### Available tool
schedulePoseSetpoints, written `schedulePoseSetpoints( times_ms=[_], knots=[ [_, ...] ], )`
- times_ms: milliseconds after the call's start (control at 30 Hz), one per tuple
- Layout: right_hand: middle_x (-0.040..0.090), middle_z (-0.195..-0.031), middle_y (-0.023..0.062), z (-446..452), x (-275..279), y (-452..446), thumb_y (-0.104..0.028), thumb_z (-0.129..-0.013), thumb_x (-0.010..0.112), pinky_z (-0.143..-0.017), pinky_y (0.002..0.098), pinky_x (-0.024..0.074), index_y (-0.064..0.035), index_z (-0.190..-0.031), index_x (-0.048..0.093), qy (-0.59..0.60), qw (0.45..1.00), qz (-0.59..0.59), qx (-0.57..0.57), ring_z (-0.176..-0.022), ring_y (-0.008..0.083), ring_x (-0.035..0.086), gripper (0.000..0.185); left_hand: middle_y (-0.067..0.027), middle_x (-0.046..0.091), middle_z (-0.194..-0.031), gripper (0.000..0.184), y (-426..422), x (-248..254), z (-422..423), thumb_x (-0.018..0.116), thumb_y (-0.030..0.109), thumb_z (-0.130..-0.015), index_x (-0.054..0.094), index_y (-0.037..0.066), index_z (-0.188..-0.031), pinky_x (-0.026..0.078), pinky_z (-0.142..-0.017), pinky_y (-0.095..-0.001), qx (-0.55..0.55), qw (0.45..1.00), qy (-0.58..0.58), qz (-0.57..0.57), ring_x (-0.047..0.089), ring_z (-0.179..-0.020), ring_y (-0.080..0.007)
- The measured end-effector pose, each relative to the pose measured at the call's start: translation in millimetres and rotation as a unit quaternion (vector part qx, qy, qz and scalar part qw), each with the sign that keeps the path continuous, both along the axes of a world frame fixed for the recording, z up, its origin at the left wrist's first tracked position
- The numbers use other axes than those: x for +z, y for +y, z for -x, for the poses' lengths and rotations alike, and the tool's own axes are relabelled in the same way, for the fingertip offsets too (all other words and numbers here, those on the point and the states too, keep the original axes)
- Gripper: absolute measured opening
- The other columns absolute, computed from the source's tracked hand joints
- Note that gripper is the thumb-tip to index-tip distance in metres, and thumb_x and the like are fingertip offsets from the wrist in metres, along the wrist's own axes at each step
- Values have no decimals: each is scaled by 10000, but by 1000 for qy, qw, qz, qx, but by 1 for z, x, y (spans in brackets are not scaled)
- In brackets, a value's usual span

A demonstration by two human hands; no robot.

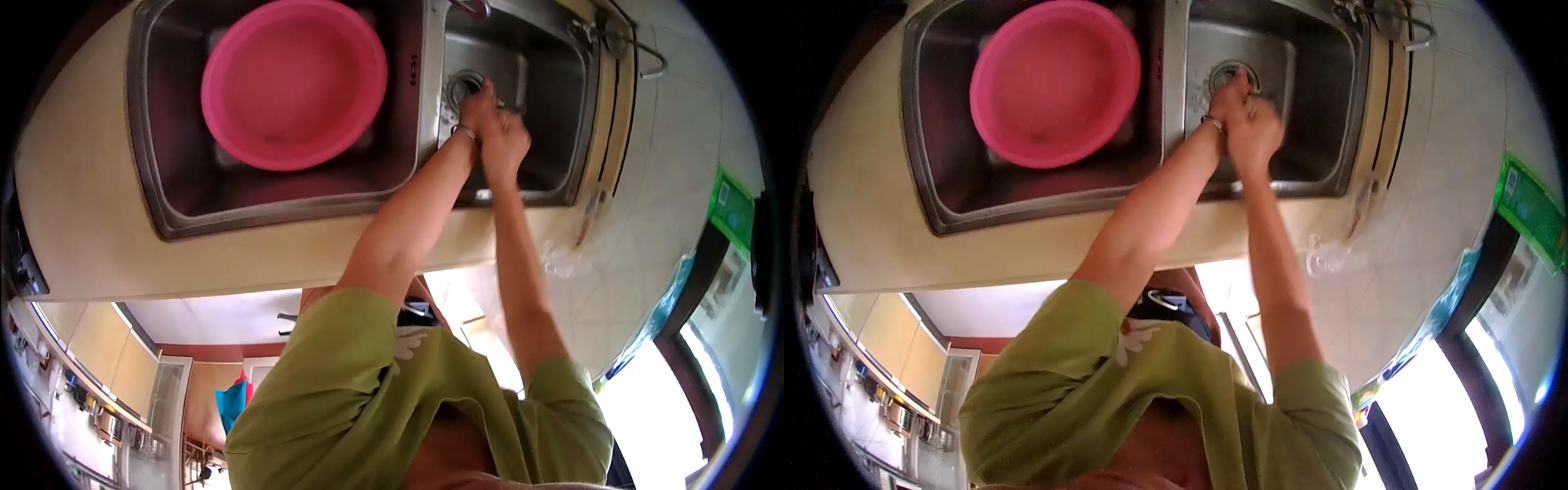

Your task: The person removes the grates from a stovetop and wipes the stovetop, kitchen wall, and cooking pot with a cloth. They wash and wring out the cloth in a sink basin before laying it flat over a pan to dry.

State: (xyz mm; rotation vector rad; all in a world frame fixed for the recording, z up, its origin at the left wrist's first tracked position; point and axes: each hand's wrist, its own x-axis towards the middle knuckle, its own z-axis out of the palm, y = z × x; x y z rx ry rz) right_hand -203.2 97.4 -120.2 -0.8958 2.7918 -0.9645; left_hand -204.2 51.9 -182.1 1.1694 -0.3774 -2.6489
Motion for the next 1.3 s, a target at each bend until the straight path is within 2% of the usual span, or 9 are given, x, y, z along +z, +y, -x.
schedulePoseSetpoints(
  times_ms=[67,133,333,467,600,700,967,1033,1300],
  knots=[
    [586,-615,157,-2,7,-1,-353,-757,586,-577,319,410,37,-688,604,-70,996,-35,-31,-571,204,535,396,-77,571,-783,446,-13,7,3,426,414,-857,561,-5,-787,409,-606,-299,-117,953,-94,263,515,-686,-183],
    [581,-597,121,40,-2,-5,-350,-765,584,-567,303,404,31,-669,604,-188,978,8,-89,-555,181,505,393,-80,552,-740,430,2,31,-2,392,396,-872,542,0,-795,405,-602,-303,60,998,4,-23,513,-669,-185],
    [532,-1014,42,44,-2,22,-309,-895,409,-800,266,411,-28,-1070,493,-501,812,279,-107,-903,143,508,342,-135,496,-1029,594,12,39,4,304,470,-877,346,-47,-1167,389,-796,-304,-61,956,35,284,500,-888,-201],
    [541,-877,32,31,5,25,-312,-894,406,-705,275,435,-18,-978,520,-473,822,303,-93,-787,133,520,326,-237,397,-1182,739,18,47,1,392,482,-824,149,-26,-1302,347,-880,-401,-5,906,-120,405,472,-1003,-354],
    [532,-775,26,32,15,21,-330,-885,413,-632,276,424,-9,-852,523,-391,866,285,-127,-699,120,510,341,-188,444,-1136,810,25,37,8,435,578,-784,238,-54,-1252,392,-840,-355,127,893,-106,419,475,-1018,-281],
    [522,-734,33,57,28,18,-277,-873,416,-610,262,416,-12,-856,529,-264,919,249,-153,-676,114,498,288,-135,512,-1068,749,14,58,-16,539,563,-733,374,-20,-1174,475,-730,-341,-199,962,187,1,535,-951,-241],
    [488,-1129,101,104,71,35,-196,-780,431,-846,301,368,10,-988,568,-349,884,9,311,-995,216,475,324,-86,557,-818,347,26,84,-9,674,302,-713,529,33,-878,464,-475,-222,-257,933,252,3,564,-707,-162],
    [333,-1308,120,112,80,42,-268,-763,458,-916,349,331,-12,-1144,495,-600,756,123,231,-1146,287,385,461,-91,549,-786,296,36,94,-5,671,250,-720,528,30,-856,415,-401,-187,-288,919,268,12,552,-662,-149],
    [238,-1180,107,51,85,27,-356,-739,543,-845,364,307,-74,-1131,315,-662,450,549,240,-1052,270,300,534,-87,526,-784,141,55,190,-4,542,56,-733,515,-1,-859,329,-358,-143,27,776,401,-486,460,-585,-126]
  ],
)
